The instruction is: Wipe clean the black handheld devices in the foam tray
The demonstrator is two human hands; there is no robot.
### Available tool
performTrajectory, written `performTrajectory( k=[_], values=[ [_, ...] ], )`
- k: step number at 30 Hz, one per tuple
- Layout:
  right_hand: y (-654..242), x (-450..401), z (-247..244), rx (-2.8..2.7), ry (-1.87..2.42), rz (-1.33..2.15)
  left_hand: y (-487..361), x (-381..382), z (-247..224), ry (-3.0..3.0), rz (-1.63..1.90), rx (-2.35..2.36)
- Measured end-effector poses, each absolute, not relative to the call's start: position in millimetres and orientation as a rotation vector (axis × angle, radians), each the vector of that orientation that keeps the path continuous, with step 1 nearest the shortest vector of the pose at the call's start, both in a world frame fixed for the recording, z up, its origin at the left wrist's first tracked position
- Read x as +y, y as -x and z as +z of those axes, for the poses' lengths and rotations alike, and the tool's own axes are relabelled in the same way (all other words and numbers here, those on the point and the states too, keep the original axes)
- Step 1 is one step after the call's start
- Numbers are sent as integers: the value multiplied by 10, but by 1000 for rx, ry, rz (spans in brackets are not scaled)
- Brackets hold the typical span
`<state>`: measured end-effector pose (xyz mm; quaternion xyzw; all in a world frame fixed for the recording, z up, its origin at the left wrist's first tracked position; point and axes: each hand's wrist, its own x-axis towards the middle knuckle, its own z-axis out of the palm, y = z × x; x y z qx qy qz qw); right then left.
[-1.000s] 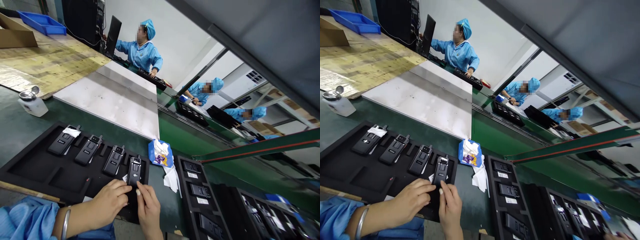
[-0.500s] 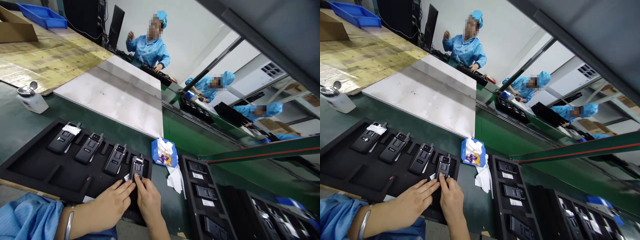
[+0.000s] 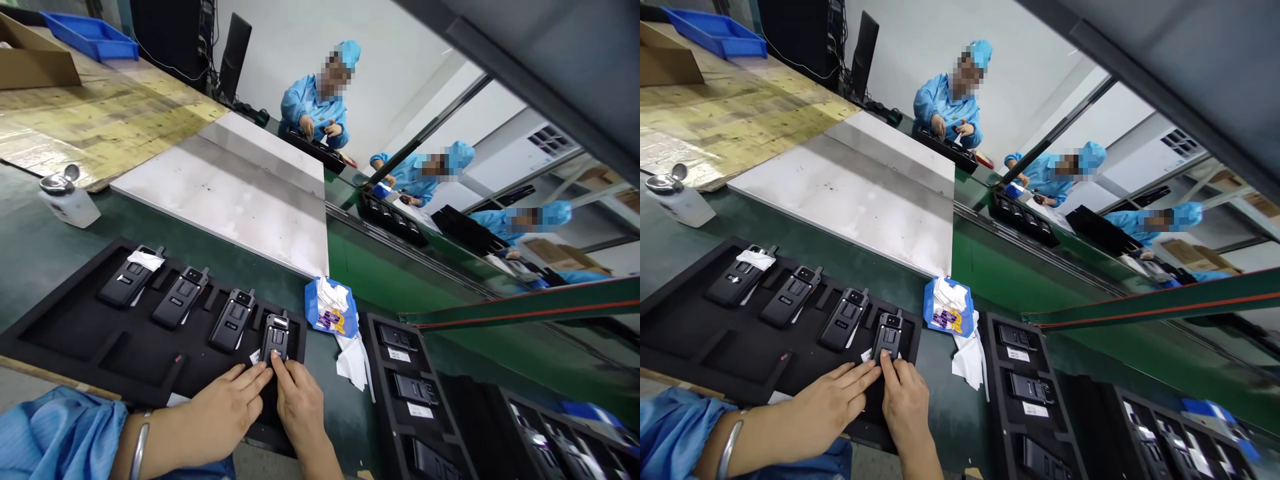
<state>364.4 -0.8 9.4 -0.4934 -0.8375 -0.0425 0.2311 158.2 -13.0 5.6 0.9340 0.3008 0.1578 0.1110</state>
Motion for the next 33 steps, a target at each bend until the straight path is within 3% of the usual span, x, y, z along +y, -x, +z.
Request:
performTrajectory(
  k=[11, 22, 29, 33],
  values=[
    [-3637, 94, 233, -2114, 1406, 156, -1561, -125, 59, -2745, 458, 846],
    [-3499, 410, 532, -2468, 1450, 243, -1545, -118, 61, -2782, 449, 820],
    [-3799, -132, 696, -1609, 1358, 646, -1535, -116, 111, -2597, 510, 824],
    [-3602, -459, 608, -1453, 1321, 785, -1485, -10, 193, -2224, 692, 925]
  ],
)
